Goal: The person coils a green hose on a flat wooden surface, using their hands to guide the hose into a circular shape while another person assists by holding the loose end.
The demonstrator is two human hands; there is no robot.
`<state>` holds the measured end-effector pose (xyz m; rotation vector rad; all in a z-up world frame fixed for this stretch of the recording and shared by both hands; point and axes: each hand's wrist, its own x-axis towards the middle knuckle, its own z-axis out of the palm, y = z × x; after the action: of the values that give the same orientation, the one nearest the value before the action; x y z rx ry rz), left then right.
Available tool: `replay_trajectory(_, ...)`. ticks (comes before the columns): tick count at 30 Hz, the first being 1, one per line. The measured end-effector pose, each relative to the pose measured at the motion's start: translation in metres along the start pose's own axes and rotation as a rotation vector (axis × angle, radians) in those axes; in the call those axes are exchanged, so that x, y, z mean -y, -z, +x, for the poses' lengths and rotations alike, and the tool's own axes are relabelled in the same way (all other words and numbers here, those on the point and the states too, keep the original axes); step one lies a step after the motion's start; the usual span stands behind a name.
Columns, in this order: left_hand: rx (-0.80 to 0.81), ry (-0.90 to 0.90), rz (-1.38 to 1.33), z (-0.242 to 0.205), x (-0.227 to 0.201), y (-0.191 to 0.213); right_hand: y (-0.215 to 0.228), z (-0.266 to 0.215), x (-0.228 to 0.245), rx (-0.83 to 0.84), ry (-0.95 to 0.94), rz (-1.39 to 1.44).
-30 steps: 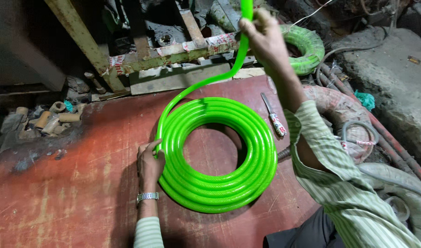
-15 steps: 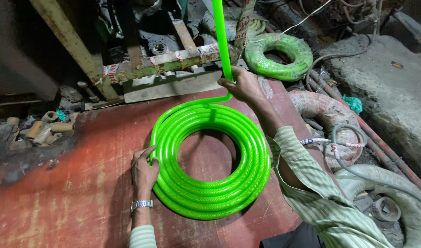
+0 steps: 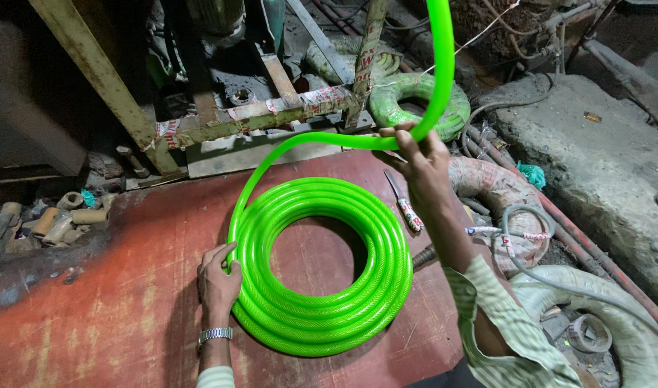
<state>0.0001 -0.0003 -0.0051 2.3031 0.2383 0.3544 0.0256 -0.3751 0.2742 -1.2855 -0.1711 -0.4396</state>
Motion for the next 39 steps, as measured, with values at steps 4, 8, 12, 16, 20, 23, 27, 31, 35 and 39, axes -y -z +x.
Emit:
replay_trajectory(4,-0.005,0.006,-0.004,0.001,0.002,-0.002,0.012,-0.007,0.024,-0.041,-0.006,0.021)
replay_trajectory(8,-0.005,0.0,-0.006,0.003,0.001,-0.003,0.032,-0.01,0.042,-0.029,0.045,-0.003)
replay_trajectory(12,-0.001,0.001,0.033,0.002,0.002,-0.003,0.046,-0.017,0.048,-0.051,0.079,-0.088)
replay_trajectory(16,0.005,-0.005,0.054,-0.001,-0.003,0.001,0.051,-0.03,0.045,-0.07,0.115,-0.128)
replay_trajectory(20,0.049,0.029,0.043,-0.002,-0.009,0.004,0.053,-0.044,0.041,-0.079,0.109,-0.353)
replay_trajectory(23,0.056,0.026,0.04,0.0,-0.004,0.002,0.058,-0.049,0.033,-0.064,0.11,-0.398)
replay_trajectory(27,0.065,0.057,0.055,0.001,-0.003,-0.001,0.069,-0.055,0.022,-0.047,0.074,-0.452)
replay_trajectory(31,0.048,0.033,0.048,0.0,-0.005,0.002,0.078,-0.057,-0.001,-0.022,0.049,-0.504)
replay_trajectory(35,0.046,0.022,0.033,0.0,-0.006,0.003,0.081,-0.06,-0.019,-0.007,0.102,-0.612)
replay_trajectory(39,0.051,0.023,0.025,-0.003,-0.012,0.006,0.079,-0.068,-0.022,-0.036,0.224,-0.794)
